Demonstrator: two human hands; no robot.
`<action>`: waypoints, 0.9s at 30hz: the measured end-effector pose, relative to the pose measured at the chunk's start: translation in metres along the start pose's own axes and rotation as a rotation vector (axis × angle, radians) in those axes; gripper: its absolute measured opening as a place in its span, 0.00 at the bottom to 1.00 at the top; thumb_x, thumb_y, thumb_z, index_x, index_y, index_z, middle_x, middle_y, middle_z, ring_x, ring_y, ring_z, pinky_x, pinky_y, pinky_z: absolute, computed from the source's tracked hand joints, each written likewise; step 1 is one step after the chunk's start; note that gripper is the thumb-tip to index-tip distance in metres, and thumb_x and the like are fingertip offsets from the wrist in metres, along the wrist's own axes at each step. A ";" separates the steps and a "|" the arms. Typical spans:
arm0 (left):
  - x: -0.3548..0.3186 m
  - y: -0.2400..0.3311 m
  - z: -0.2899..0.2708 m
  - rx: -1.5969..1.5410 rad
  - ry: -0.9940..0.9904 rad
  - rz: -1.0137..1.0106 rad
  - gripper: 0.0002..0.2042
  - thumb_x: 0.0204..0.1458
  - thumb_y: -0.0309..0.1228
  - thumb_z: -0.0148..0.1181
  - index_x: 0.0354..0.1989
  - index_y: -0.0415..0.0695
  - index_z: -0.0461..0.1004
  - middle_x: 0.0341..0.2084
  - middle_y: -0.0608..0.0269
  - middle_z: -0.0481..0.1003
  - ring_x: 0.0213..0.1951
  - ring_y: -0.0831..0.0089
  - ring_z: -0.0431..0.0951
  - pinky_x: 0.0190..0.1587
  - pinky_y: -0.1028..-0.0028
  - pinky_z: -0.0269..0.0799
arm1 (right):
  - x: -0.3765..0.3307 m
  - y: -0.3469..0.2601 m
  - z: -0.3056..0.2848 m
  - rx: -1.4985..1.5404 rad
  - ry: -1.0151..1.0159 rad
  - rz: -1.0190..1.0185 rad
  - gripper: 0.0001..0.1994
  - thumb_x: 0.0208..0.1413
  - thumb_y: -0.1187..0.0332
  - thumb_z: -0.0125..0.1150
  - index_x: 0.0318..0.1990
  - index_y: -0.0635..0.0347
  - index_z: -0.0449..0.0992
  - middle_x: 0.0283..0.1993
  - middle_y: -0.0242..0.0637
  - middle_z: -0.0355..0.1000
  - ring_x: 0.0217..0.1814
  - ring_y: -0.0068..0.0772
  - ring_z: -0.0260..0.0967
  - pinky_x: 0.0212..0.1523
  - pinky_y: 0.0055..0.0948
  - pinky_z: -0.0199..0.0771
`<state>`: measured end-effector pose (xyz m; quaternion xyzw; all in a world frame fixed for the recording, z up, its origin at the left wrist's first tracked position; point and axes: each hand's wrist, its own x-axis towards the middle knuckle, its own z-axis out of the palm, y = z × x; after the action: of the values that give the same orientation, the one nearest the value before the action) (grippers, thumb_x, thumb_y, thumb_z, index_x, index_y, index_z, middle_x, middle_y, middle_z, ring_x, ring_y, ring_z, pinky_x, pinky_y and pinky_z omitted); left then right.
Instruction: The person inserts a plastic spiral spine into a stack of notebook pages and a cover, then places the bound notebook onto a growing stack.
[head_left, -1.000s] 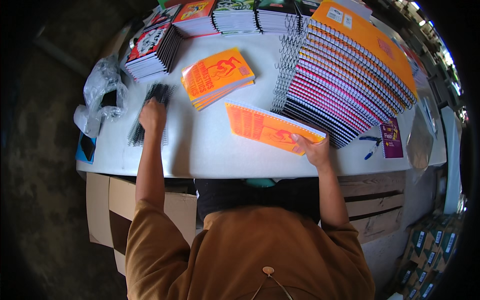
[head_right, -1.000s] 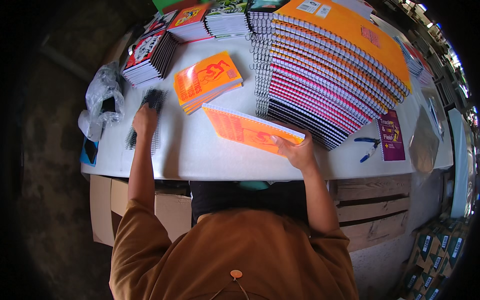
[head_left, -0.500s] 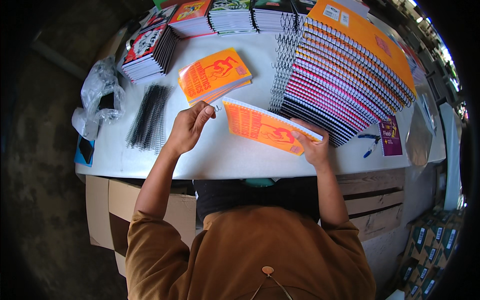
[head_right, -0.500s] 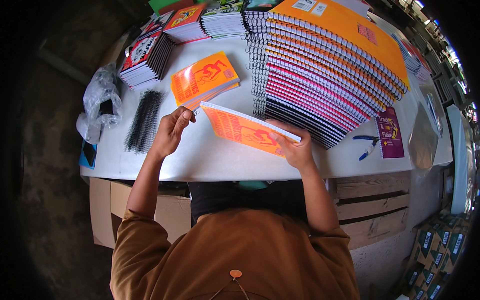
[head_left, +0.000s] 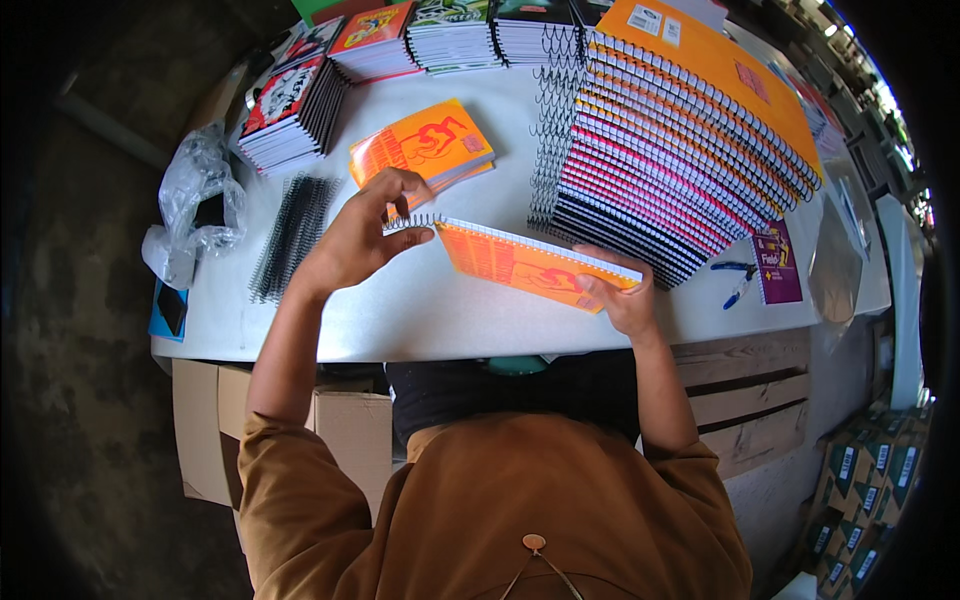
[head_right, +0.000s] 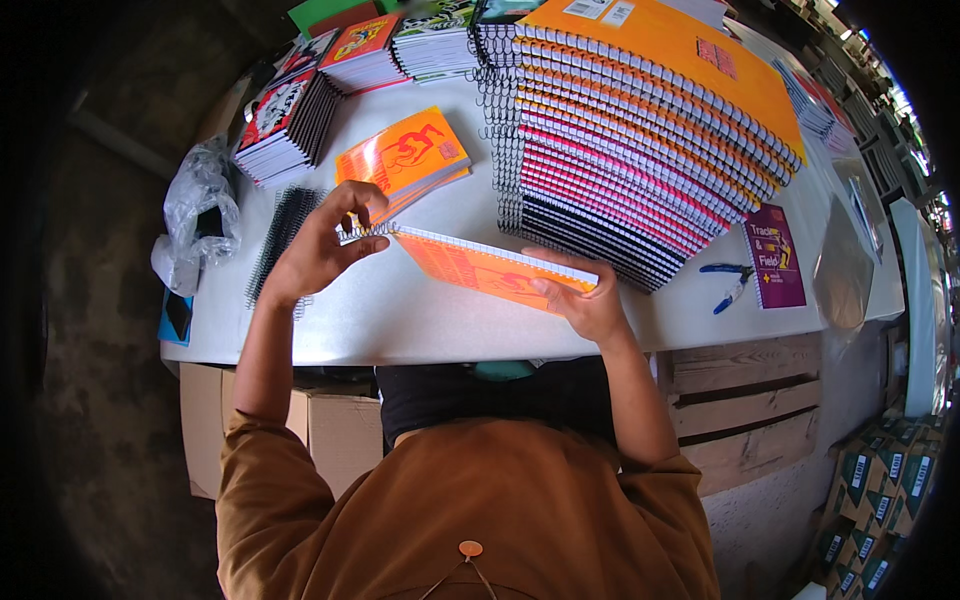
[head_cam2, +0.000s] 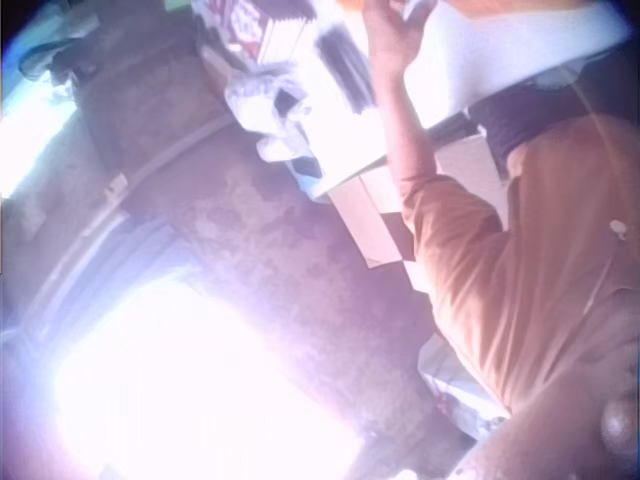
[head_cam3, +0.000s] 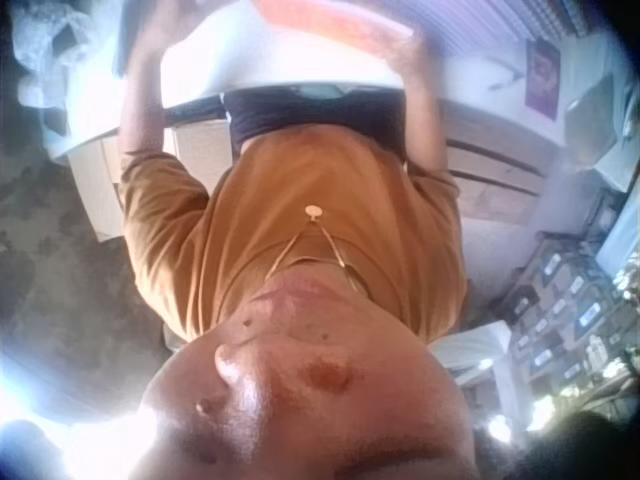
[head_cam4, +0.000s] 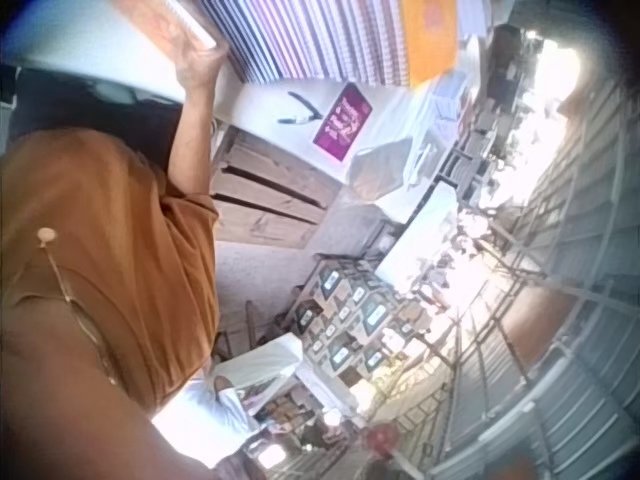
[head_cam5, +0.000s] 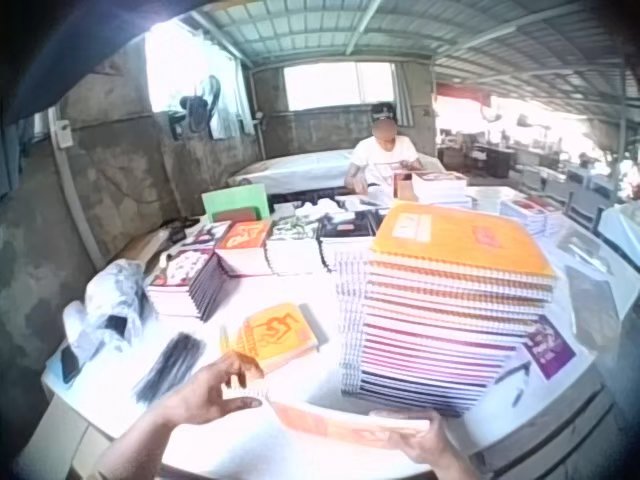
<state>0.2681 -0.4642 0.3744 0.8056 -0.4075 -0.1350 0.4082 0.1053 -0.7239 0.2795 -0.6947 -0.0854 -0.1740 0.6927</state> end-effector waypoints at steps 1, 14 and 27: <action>0.002 0.006 0.000 0.101 0.002 0.039 0.05 0.48 0.27 0.59 0.30 0.40 0.70 0.37 0.59 0.70 0.39 0.76 0.69 0.40 0.75 0.66 | -0.001 -0.003 0.001 0.019 0.050 0.062 0.13 0.50 0.80 0.56 0.45 0.68 0.73 0.43 0.44 0.74 0.43 0.27 0.71 0.46 0.24 0.71; 0.015 0.043 0.003 0.859 -0.146 0.184 0.13 0.40 0.30 0.64 0.35 0.44 0.69 0.32 0.65 0.72 0.39 0.66 0.72 0.42 0.68 0.66 | -0.006 0.010 0.005 -0.271 -0.053 -0.212 0.21 0.43 0.86 0.50 0.47 0.62 0.73 0.46 0.42 0.73 0.46 0.36 0.73 0.48 0.27 0.72; -0.040 -0.081 0.099 0.959 0.122 0.330 0.59 0.36 0.73 0.39 0.59 0.23 0.39 0.60 0.26 0.38 0.62 0.33 0.34 0.55 0.36 0.18 | -0.013 0.011 0.024 -0.352 0.058 -0.286 0.20 0.42 0.85 0.52 0.46 0.63 0.74 0.46 0.42 0.72 0.47 0.39 0.72 0.48 0.28 0.72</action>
<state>0.2325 -0.4602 0.2451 0.8338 -0.5208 0.1806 0.0314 0.1002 -0.6989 0.2646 -0.7804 -0.1315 -0.3024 0.5313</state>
